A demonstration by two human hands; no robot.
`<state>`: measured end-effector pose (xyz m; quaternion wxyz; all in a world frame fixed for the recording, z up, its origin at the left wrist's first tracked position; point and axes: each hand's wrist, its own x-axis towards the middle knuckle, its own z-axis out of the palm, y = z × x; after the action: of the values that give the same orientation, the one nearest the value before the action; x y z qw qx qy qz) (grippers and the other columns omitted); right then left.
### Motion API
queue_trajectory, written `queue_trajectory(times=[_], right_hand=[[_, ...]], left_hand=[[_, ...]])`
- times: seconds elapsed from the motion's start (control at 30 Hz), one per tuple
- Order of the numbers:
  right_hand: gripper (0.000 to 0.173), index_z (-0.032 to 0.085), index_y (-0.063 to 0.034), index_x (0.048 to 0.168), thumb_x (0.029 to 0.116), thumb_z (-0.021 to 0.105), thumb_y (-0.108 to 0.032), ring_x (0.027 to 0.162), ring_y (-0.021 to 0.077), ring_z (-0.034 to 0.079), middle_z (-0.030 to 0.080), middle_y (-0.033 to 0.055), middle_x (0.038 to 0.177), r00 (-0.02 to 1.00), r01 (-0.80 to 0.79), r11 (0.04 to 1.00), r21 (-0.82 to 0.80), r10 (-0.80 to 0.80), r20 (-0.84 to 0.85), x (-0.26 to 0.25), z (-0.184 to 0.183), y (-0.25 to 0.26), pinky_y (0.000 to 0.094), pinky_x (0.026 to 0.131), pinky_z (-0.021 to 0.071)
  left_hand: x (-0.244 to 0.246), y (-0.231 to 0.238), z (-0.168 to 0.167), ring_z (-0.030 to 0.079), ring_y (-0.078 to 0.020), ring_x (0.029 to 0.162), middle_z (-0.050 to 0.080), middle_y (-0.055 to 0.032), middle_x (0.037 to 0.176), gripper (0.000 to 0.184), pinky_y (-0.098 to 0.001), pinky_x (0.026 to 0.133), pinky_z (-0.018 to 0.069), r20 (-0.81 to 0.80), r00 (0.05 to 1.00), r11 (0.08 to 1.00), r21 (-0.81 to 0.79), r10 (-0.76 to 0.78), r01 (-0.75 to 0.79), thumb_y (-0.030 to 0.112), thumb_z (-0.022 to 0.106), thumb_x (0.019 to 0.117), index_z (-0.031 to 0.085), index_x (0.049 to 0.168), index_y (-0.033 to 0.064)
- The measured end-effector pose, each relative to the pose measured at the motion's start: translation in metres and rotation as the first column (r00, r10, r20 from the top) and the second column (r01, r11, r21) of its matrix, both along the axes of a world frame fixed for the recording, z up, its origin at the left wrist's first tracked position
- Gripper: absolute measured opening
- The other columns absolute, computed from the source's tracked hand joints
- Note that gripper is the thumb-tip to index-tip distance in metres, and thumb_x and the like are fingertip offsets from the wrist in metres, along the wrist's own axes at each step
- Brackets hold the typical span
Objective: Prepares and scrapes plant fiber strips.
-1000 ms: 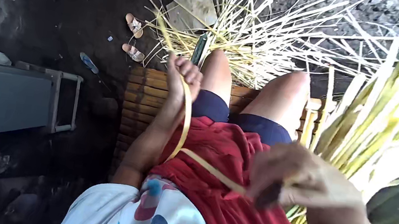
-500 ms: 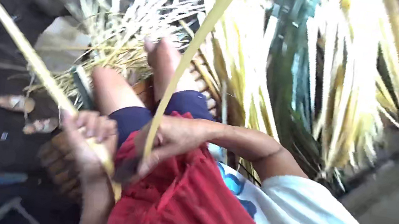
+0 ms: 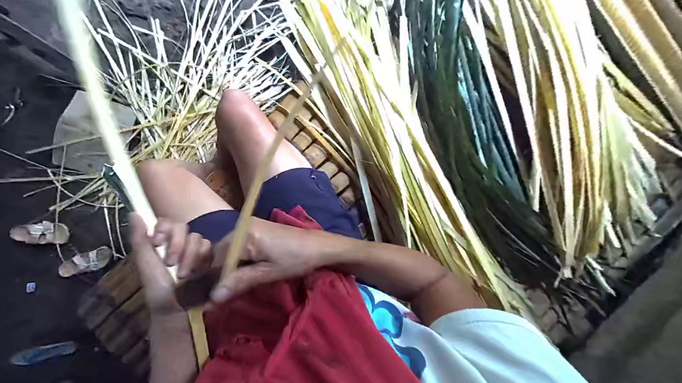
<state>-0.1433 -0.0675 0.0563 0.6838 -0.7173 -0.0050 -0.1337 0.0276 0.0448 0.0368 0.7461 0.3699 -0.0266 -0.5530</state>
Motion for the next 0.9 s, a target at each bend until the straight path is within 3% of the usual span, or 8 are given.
queue_trajectory(times=[0.13,0.23,0.33,0.47,0.57,0.67,0.8,0.9], right_hand=[[0.026,0.066,0.0034,0.087,0.1006,0.064,-0.019,0.051,0.0021,0.052,0.057,0.0003,0.061,0.974,-0.193,0.938,0.287,0.218,-0.055,-0.048,0.011,-0.013,0.02,0.048,0.0432],[0.023,0.068,0.0039,0.087,0.1011,0.063,-0.013,0.055,0.0031,0.054,0.06,0.0017,0.064,0.961,0.211,0.953,0.216,-0.161,-0.226,-0.034,0.023,-0.038,0.0211,0.053,0.0462],[0.017,0.072,0.0059,0.098,0.0985,0.066,-0.01,0.057,0.0075,0.062,0.069,0.0065,0.069,0.905,0.412,0.908,0.076,-0.398,-0.153,-0.01,0.022,-0.04,0.0263,0.054,0.054],[0.031,0.074,0.0013,0.088,0.0966,0.072,-0.028,0.071,0.0115,0.066,0.068,0.0077,0.074,0.956,0.272,0.952,-0.138,-0.283,-0.072,0.017,-0.009,0.008,0.0316,0.069,0.0546],[0.029,0.07,0.0037,0.084,0.0955,0.072,-0.023,0.065,0.0054,0.059,0.064,0.0068,0.071,0.989,0.147,0.986,0.074,-0.147,-0.003,-0.02,0.0,0.01,0.0235,0.06,0.0465],[0.026,0.071,0.0046,0.089,0.0946,0.072,-0.021,0.064,0.0031,0.057,0.064,0.0053,0.072,0.995,0.097,0.982,0.161,-0.098,-0.004,-0.042,0.007,0.009,0.0213,0.06,0.0441],[0.016,0.069,0.0096,0.089,0.0952,0.068,-0.005,0.056,0.0029,0.055,0.064,0.0058,0.067,0.919,0.39,0.914,0.115,-0.393,0.005,-0.033,0.025,-0.039,0.0211,0.054,0.0473],[0.021,0.069,0.0056,0.085,0.0959,0.069,-0.013,0.062,0.0034,0.058,0.064,0.0053,0.07,0.931,0.363,0.93,-0.051,-0.361,0.056,-0.008,0.022,-0.053,0.0209,0.059,0.0475]], left_hand=[[0.04,0.027,-0.014,0.044,-0.0089,0.041,0.042,0.0062,0.051,0.072,-0.0252,0.042,0.0434,0.121,0.947,0.949,0.067,0.298,-0.307,0.066,0.006,0.1037,0.049,0.073,0.0173],[-0.005,0.049,-0.006,0.06,-0.0082,0.059,0.058,0.0079,0.064,0.066,-0.0272,0.06,0.0547,0.134,0.983,0.989,0.101,-0.123,0.11,0.074,0.03,0.0982,0.065,0.079,0.0219],[-0.027,0.053,-0.003,0.055,-0.0097,0.051,0.052,0.0049,0.056,0.059,-0.0268,0.053,0.0502,0.017,0.985,0.961,0.223,-0.174,0.165,0.062,0.041,0.1025,0.06,0.069,0.0173],[-0.005,0.032,-0.019,0.066,-0.0135,0.076,0.065,-0.0016,0.078,0.054,-0.0336,0.075,0.0591,0.02,0.997,0.976,0.21,-0.068,0.063,0.054,0.033,0.1078,0.063,0.092,0.0121],[0.027,0.018,-0.02,0.053,-0.0122,0.05,0.049,0.0034,0.055,0.066,-0.0308,0.053,0.0509,0.059,0.998,1.0,0.016,-0.006,0.005,0.058,0.023,0.1073,0.055,0.07,0.0139],[0.04,0.021,-0.018,0.051,-0.013,0.047,0.045,0.0036,0.051,0.075,-0.031,0.052,0.051,0.163,0.982,0.993,0.052,0.094,-0.104,0.064,0.007,0.1049,0.05,0.068,0.0148],[-0.016,0.053,-0.009,0.063,-0.0116,0.06,0.061,0.0042,0.063,0.06,-0.0305,0.062,0.0563,0.107,0.954,0.959,0.051,-0.282,0.278,0.07,0.045,0.0964,0.067,0.073,0.0189],[-0.04,0.035,0.007,0.058,-0.0065,0.057,0.056,0.0082,0.061,0.06,-0.0255,0.06,0.0518,0.162,0.971,0.973,0.181,-0.176,0.146,0.068,0.037,0.1008,0.061,0.071,0.0218]])
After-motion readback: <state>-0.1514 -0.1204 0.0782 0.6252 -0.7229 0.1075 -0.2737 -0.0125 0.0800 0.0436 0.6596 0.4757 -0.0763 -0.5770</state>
